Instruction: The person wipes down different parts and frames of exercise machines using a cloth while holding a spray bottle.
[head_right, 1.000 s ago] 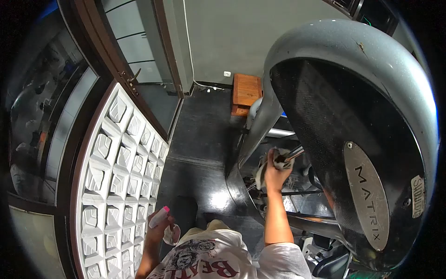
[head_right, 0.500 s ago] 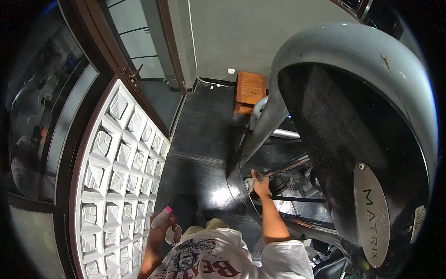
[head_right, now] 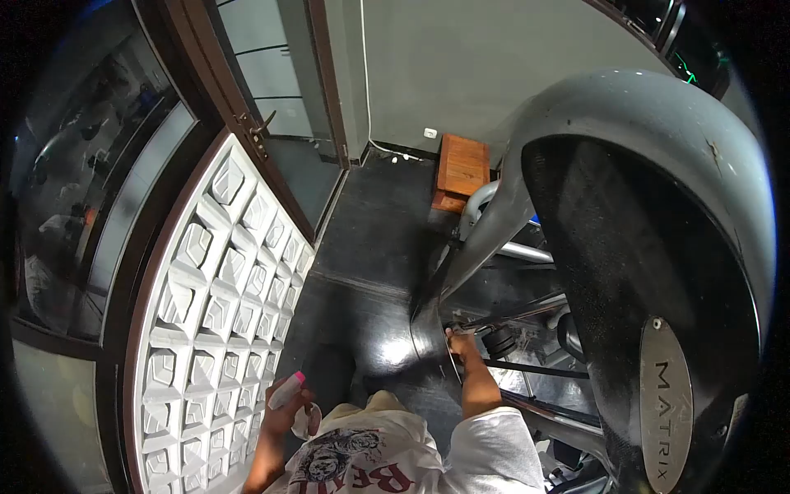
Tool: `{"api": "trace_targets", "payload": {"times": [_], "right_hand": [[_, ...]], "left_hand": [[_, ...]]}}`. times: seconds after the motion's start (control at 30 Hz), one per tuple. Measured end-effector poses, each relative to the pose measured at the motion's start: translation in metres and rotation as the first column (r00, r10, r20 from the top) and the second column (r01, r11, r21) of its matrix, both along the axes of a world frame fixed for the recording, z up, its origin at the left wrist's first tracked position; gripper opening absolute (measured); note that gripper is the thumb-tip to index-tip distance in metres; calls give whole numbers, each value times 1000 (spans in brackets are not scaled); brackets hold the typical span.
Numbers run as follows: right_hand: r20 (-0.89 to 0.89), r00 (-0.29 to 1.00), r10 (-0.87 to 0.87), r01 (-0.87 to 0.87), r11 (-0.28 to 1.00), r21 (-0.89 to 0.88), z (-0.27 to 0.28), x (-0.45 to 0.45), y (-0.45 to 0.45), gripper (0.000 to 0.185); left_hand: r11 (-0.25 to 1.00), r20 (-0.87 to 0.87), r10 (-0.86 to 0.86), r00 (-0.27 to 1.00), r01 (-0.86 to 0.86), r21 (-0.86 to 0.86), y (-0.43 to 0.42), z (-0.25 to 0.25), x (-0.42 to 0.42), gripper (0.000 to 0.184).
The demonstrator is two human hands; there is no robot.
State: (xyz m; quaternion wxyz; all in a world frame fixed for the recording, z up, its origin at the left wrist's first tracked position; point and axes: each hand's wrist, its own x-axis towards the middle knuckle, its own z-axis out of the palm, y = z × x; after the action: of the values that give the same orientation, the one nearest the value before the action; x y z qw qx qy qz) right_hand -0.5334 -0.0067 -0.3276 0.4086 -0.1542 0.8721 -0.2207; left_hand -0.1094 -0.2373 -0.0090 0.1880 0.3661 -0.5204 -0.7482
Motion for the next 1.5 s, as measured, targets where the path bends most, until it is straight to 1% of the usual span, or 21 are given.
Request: {"api": "trace_targets", "payload": {"times": [0.07,0.1,0.13,0.23,0.3,0.37,0.47,0.57,0.7,0.73,0.83,0.87,0.97,1.0,1.1,1.2,1.3,1.33,1.43,1.47,1.5], "right_hand": [[-337,940,56,-125,975,-186,-8,-3,13,45],[-28,960,-280,251,898,-362,15,4,4,37],[275,774,-570,628,639,-444,38,11,-5,32],[-7,792,-611,540,705,-460,56,13,-4,34],[-70,814,-576,483,739,-470,66,15,1,38],[-297,790,-536,335,784,-522,71,18,5,38],[1,831,-556,458,684,-568,154,29,-1,47],[146,822,-550,416,407,-813,195,37,-4,57],[175,909,-379,348,456,-819,229,55,-6,65],[114,903,-415,331,499,-801,238,60,-11,67],[-131,921,-366,234,791,-565,238,51,-11,66],[-128,933,-336,215,807,-550,213,42,-6,63],[-47,899,-435,308,705,-639,148,29,-8,57],[-134,864,-485,242,634,-735,142,29,-17,53],[-147,817,-558,287,613,-736,130,27,-23,52],[-95,874,-476,291,671,-682,111,23,-19,48],[-201,922,-331,157,794,-588,102,23,-24,44],[-116,923,-366,240,786,-570,121,31,-28,44],[-310,947,-86,-38,927,-374,62,12,-16,49],[-305,952,-9,-63,972,-224,46,6,-10,55],[-444,888,119,-202,969,-143,11,0,-2,58]], "left_hand": [[1000,5,19,1000,-19,8,0,0,6,15],[1000,33,15,999,-15,-9,-1,0,8,15],[1000,65,10,998,-9,-24,-1,1,11,15],[999,58,12,998,-10,-33,-3,-2,13,14],[1000,28,6,1000,-5,-30,-4,0,9,13],[1000,24,-10,1000,11,-28,-5,1,4,13],[999,33,-31,999,32,-22,-3,0,-3,13],[999,16,-47,999,47,-23,-2,-4,-8,13],[998,19,-65,998,65,-11,-1,-3,-17,12],[998,13,-61,998,61,-1,0,-2,-18,12],[995,28,-97,995,97,-3,0,0,-22,11],[994,21,-113,993,112,6,-1,-2,-22,11],[990,-2,-142,990,142,19,-1,-10,-20,13],[990,-9,-141,990,141,14,-1,-11,-20,13],[991,-4,-137,991,137,0,-1,-11,-18,13],[994,-9,-112,994,112,8,0,-13,-13,14],[996,-24,-81,996,81,30,3,-6,-12,16],[997,-29,-70,997,71,35,3,-4,-13,17],[997,-53,-69,996,70,16,3,-12,-6,18],[998,-28,-60,998,61,18,4,-14,-5,17],[998,-3,-53,999,53,20,5,-14,-3,17]]}}
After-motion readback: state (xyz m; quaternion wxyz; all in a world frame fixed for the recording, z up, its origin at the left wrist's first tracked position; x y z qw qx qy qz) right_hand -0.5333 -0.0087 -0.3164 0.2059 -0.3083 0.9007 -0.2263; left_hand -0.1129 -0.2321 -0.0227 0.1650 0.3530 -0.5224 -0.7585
